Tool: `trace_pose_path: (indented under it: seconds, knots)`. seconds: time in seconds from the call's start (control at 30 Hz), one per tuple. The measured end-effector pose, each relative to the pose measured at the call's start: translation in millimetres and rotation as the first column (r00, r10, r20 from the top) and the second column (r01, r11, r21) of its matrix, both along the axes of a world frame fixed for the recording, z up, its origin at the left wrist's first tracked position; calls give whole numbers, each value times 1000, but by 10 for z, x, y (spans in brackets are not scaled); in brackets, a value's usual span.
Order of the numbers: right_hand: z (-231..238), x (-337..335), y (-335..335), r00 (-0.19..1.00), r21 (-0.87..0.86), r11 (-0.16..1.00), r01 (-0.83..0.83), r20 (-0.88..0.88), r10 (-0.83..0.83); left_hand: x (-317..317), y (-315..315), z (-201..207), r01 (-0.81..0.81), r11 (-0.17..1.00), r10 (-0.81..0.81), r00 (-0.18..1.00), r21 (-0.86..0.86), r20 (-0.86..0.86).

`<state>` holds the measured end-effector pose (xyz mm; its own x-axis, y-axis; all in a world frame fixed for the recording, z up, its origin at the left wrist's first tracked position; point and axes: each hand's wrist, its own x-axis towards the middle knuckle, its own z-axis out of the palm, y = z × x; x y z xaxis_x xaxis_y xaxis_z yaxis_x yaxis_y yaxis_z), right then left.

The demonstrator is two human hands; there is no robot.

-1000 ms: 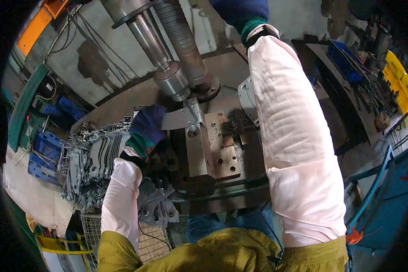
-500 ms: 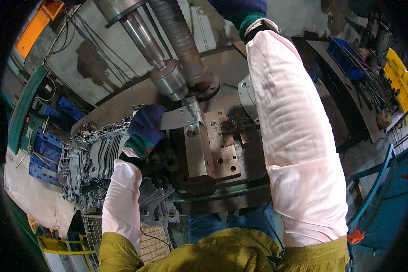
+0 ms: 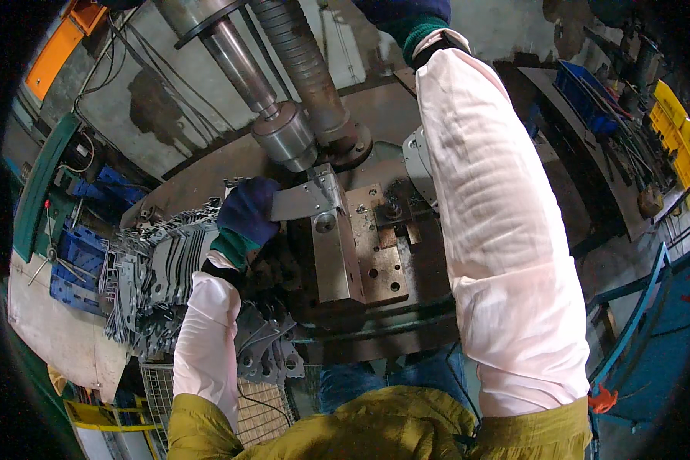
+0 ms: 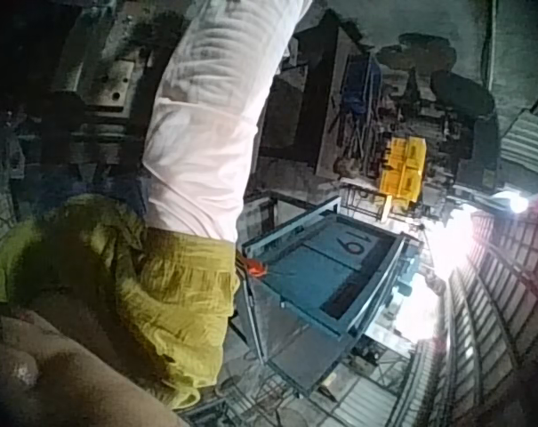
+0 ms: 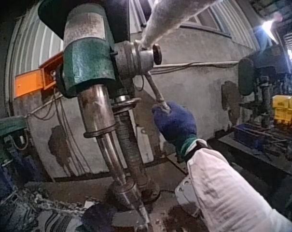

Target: The person is using a drill press to create holes in metal workpieces on a fabrication floor.

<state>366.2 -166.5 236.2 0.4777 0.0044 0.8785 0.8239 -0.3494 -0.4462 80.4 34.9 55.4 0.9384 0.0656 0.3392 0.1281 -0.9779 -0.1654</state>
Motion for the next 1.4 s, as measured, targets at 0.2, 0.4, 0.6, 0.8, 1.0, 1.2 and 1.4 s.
trace_pose_path:
  seconds: [0.2, 0.4, 0.6, 0.8, 1.0, 1.2, 1.4]
  knots:
    - [13, 24, -40, 999, -20, 1000, 20, 28, -20, 9, -30, -15, 31, 998, -35, 997, 62, 69]
    - [11, -43, 5, 998, -29, 1000, 11, -53, -13, -29, -55, 26, -32, 999, 33, 999, 14, -29]
    - [24, -92, 1, 994, -8, 1000, -2, -107, 1, -62, -68, 61, -17, 1000, 17, 1000, -18, -16]
    - [45, -67, -33, 998, 0, 1000, -21, -66, 21, -37, -116, 55, 15, 999, -18, 995, 28, 99]
    - [51, -30, 3, 999, -55, 998, 16, -44, -18, -34, -60, 0, 0, 1000, -1, 997, 17, 74]
    - [50, -111, -40, 996, -33, 999, 7, -90, -10, -17, -23, 11, -48, 999, 47, 998, -19, -50]
    - [9, -41, -131, 996, -81, 997, -16, -94, 8, 13, -18, 43, -80, 994, 70, 988, -73, -135]
